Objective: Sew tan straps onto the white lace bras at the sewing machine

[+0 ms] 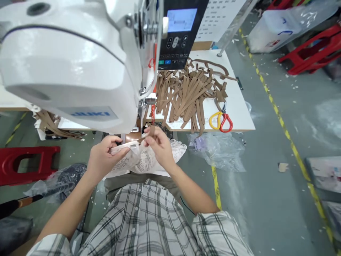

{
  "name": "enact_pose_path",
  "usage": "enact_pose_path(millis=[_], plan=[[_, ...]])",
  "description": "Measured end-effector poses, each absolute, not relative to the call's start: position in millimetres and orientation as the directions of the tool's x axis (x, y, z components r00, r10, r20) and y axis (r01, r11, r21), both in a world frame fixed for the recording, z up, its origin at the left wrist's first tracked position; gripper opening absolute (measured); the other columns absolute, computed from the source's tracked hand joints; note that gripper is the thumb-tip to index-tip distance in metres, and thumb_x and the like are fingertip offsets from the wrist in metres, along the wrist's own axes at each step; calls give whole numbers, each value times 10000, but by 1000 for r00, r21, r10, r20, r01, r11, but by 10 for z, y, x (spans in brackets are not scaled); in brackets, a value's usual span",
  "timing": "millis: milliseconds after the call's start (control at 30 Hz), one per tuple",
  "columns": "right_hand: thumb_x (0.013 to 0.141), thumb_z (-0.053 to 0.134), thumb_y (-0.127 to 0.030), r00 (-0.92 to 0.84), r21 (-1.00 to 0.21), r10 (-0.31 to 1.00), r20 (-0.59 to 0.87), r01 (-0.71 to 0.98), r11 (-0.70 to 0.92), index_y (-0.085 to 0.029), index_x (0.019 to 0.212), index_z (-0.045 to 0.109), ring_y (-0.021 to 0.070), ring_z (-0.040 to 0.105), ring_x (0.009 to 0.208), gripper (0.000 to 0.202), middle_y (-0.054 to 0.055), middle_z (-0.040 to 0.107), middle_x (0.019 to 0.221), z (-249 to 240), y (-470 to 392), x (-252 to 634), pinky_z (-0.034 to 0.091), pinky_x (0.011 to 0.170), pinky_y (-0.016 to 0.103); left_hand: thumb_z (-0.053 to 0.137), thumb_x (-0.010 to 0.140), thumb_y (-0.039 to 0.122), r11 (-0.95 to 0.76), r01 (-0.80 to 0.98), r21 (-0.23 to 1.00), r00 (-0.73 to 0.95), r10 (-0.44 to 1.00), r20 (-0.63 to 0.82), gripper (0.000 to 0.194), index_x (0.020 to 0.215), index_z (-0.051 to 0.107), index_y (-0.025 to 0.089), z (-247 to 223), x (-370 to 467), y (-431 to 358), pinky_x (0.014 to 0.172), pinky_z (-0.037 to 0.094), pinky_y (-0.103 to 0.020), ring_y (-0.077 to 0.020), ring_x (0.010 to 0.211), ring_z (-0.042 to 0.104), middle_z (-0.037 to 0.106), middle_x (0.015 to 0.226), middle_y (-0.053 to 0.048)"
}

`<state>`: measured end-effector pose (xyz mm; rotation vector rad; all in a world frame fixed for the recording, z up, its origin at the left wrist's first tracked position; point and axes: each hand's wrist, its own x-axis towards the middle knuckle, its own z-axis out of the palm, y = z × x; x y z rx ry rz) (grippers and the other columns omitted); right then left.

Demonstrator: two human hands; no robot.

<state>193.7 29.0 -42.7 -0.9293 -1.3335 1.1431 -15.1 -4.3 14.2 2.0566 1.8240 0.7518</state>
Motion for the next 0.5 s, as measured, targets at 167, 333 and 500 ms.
enact_pose_path(millis=[167,333,500], plan=[[907,612,-253,-391,-894,806,445,-146,423,-315,1163,662,176,723,677,268,20,749,917,-336,-452,2055,616,634,322,560,914,491,-421,854,305,211,817,538,403,611,549,225,-62,-232,-198,527,252,-304,-142,487,451,489,485,6],[884,622,-105,-480,-783,635,605,-213,585,-311,1395,523,166,751,865,559,25,768,982,-123,-573,1932,634,762,290,486,941,395,-392,854,343,121,790,601,382,606,555,226,-164,-177,-341,544,268,-306,-153,515,443,481,505,-11],[878,644,-117,-449,-760,638,626,-167,628,-273,1328,582,177,744,932,481,46,768,1021,-124,-647,1885,626,817,297,479,913,282,-344,856,386,75,822,565,318,623,593,216,-200,-152,-415,551,283,-288,-154,522,448,491,508,-13]])
